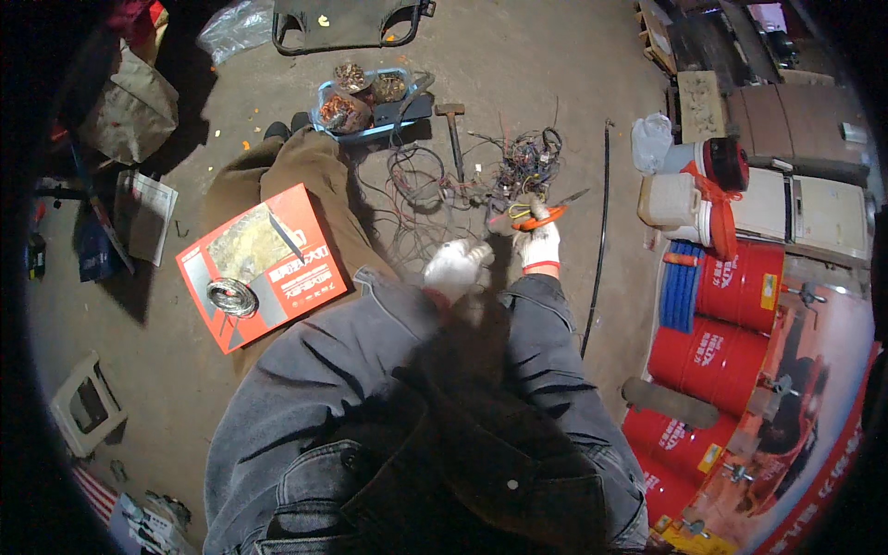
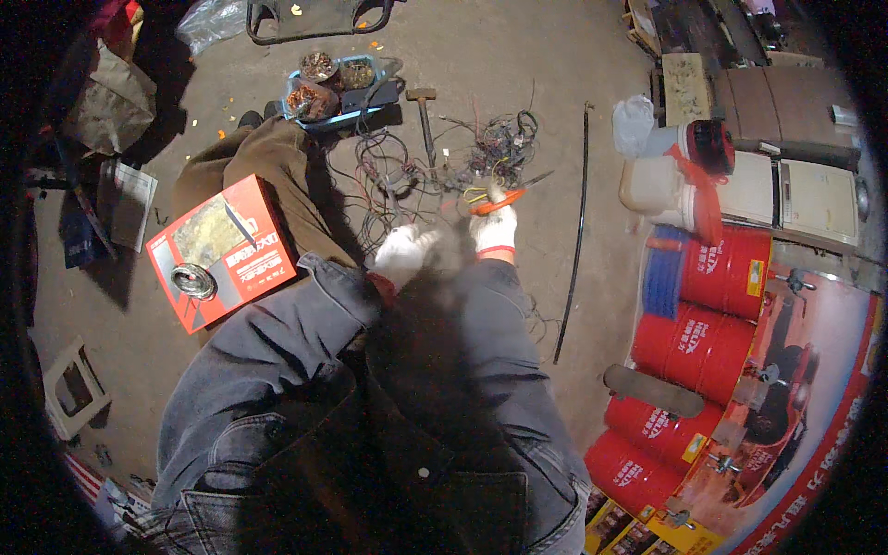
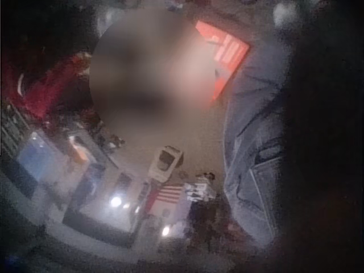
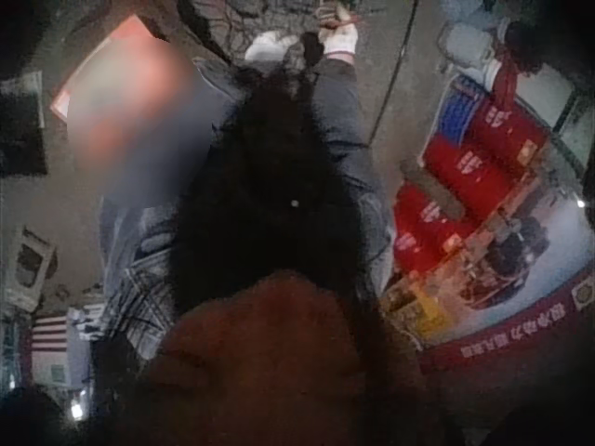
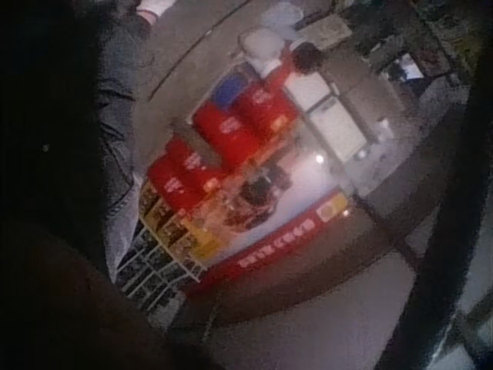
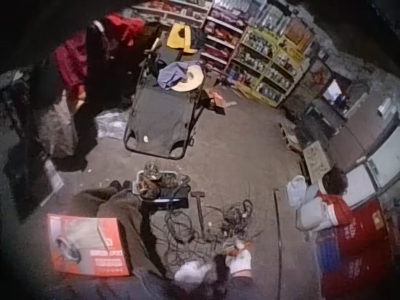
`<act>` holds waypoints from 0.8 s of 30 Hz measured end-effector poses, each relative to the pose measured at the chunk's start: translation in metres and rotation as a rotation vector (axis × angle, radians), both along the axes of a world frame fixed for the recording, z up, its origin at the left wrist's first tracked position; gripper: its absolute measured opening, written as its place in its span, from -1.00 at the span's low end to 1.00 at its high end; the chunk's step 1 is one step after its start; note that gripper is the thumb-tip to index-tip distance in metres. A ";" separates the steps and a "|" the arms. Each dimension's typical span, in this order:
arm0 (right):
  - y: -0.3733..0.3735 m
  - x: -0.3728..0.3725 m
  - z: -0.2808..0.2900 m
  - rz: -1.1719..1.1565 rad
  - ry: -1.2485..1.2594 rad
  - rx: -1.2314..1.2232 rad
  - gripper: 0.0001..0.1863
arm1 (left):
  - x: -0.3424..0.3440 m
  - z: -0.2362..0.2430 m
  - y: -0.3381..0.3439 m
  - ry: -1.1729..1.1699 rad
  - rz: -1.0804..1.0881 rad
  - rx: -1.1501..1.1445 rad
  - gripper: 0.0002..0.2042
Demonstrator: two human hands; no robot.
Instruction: The person sits on the floor and uses shears to cut multiple wires from a tangled bundle. They repeatedly pick up wire sections, cut them, and place the cut pieces back onto the floor.
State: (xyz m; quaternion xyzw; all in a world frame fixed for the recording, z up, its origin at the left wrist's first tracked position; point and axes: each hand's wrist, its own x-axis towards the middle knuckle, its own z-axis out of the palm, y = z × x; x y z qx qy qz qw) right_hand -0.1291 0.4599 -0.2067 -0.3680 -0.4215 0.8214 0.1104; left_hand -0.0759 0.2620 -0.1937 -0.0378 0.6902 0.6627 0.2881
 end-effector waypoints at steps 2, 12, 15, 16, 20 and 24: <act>0.012 -0.007 0.009 -0.050 0.042 0.105 -0.83 | -0.006 -0.009 -0.001 -0.092 -0.026 -0.104 -0.58; 0.020 -0.025 0.034 0.023 -0.001 0.565 -0.68 | -0.013 0.037 0.001 -0.048 -0.158 -0.132 -0.51; 0.009 -0.010 0.015 0.098 -0.046 0.461 -0.69 | -0.018 0.045 0.003 -0.033 -0.213 -0.087 -0.50; 0.005 -0.006 0.003 0.118 -0.041 0.466 -0.75 | -0.019 0.045 0.004 -0.020 -0.199 -0.061 -0.51; 0.019 0.003 -0.044 0.187 -0.139 0.322 -0.71 | -0.015 0.045 0.009 0.085 -0.245 -0.022 -0.54; 0.075 -0.005 -0.055 0.193 -0.270 0.369 -0.78 | -0.001 0.054 0.003 0.768 -0.180 -0.032 -0.57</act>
